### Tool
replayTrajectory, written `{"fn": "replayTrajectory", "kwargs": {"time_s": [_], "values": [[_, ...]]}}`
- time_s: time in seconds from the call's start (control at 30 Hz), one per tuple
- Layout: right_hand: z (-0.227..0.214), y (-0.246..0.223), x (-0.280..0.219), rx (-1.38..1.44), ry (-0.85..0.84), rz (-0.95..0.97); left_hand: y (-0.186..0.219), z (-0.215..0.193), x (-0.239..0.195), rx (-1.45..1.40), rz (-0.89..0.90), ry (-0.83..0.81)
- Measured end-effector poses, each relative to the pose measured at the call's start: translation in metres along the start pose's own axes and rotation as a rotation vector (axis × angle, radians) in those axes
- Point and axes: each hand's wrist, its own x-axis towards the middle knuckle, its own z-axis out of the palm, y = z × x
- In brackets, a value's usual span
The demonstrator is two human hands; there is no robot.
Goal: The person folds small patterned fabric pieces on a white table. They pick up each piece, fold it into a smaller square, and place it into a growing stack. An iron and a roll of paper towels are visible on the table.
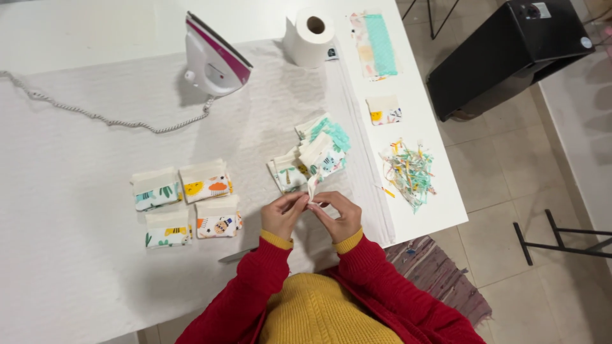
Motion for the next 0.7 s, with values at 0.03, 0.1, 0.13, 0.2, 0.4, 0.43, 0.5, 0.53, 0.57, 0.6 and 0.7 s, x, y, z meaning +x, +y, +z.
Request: {"fn": "replayTrajectory", "kwargs": {"time_s": [0.03, 0.1, 0.13, 0.2, 0.4, 0.43, 0.5, 0.53, 0.57, 0.6, 0.7], "values": [[-0.002, 0.001, 0.000, -0.003, 0.006, 0.000, 0.003, 0.003, -0.002, 0.000, 0.000, -0.007], [-0.005, 0.002, -0.001, 0.040, -0.038, 0.015, 0.010, 0.007, -0.004, 0.035, 0.009, -0.010], [-0.006, 0.005, -0.002, 0.038, -0.031, 0.015, 0.016, 0.010, -0.006, 0.036, 0.009, -0.018], [-0.005, 0.009, -0.001, 0.058, -0.063, -0.012, 0.028, 0.015, -0.011, 0.063, 0.002, -0.016], [-0.008, 0.020, 0.001, 0.117, -0.113, 0.084, 0.015, 0.012, -0.009, 0.099, 0.028, -0.007], [-0.008, 0.024, 0.001, 0.116, -0.109, 0.082, 0.011, 0.009, -0.006, 0.099, 0.030, -0.011], [-0.008, 0.033, -0.001, 0.347, -0.185, 0.123, 0.003, 0.001, -0.002, 0.057, 0.012, -0.017], [-0.007, 0.040, -0.003, 0.348, -0.185, 0.124, 0.000, 0.000, -0.001, 0.058, 0.011, -0.017], [-0.006, 0.047, -0.005, 0.436, -0.205, 0.161, -0.003, -0.002, 0.000, 0.052, 0.016, -0.014], [-0.005, 0.054, -0.006, 0.524, -0.225, 0.198, -0.006, -0.003, 0.001, 0.047, 0.022, -0.011], [-0.003, 0.063, -0.009, 0.690, -0.159, 0.344, 0.009, -0.002, -0.007, 0.107, 0.077, 0.002]]}}
